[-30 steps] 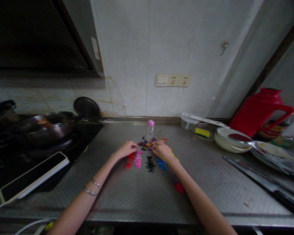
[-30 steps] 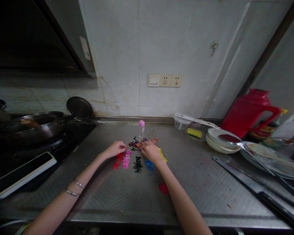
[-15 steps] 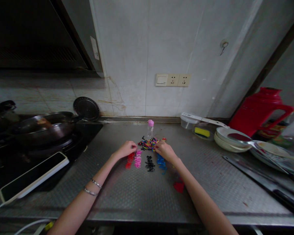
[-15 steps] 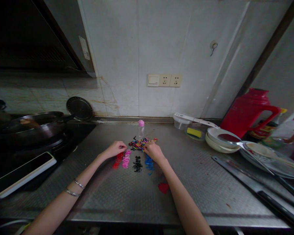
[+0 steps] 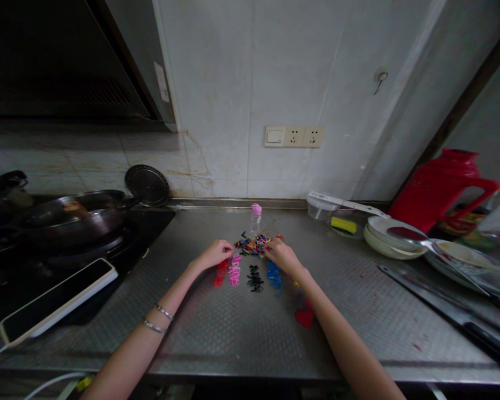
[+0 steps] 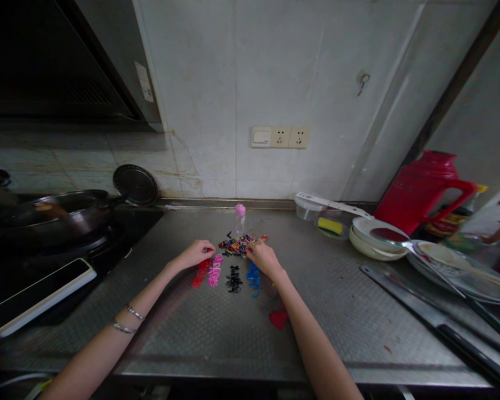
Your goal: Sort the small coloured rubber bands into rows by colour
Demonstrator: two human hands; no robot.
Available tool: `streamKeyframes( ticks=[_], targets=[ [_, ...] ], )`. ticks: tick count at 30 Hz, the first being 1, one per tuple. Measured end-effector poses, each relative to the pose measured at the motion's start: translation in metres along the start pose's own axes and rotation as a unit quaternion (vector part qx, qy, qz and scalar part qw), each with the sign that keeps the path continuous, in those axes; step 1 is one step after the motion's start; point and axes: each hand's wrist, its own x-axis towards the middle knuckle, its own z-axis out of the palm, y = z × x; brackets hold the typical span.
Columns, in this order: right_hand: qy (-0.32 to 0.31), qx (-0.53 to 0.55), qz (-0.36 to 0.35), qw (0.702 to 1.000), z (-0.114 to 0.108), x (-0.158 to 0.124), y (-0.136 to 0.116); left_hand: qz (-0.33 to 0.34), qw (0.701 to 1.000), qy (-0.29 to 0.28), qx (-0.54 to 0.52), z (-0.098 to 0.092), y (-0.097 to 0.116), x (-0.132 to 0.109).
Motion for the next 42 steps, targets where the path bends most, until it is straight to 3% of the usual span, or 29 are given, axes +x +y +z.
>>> streamKeyframes(
  ticks=[16,25,30,35,42],
  targets=[
    [-0.017,-0.078,0.032,0.996,-0.001,-0.002,0.008,0.008,1.000,-0.007,-0.007,0.000,-0.001,-0.002],
    [0.000,-0.005,0.039,0.999,-0.012,0.000,0.015,-0.008,1.000,-0.012,-0.006,0.000,0.001,-0.001],
    [-0.053,0.073,-0.001,0.996,-0.022,0.000,0.029,0.006,1.000,-0.014,-0.012,0.002,0.001,0.003],
    [-0.096,0.102,0.013,0.990,-0.023,-0.001,0.034,0.007,1.000,-0.017,0.010,0.005,0.003,0.014],
    [-0.067,0.085,0.032,0.994,-0.025,-0.003,0.034,0.011,0.998,-0.049,0.044,0.014,0.008,0.030]
  ],
)
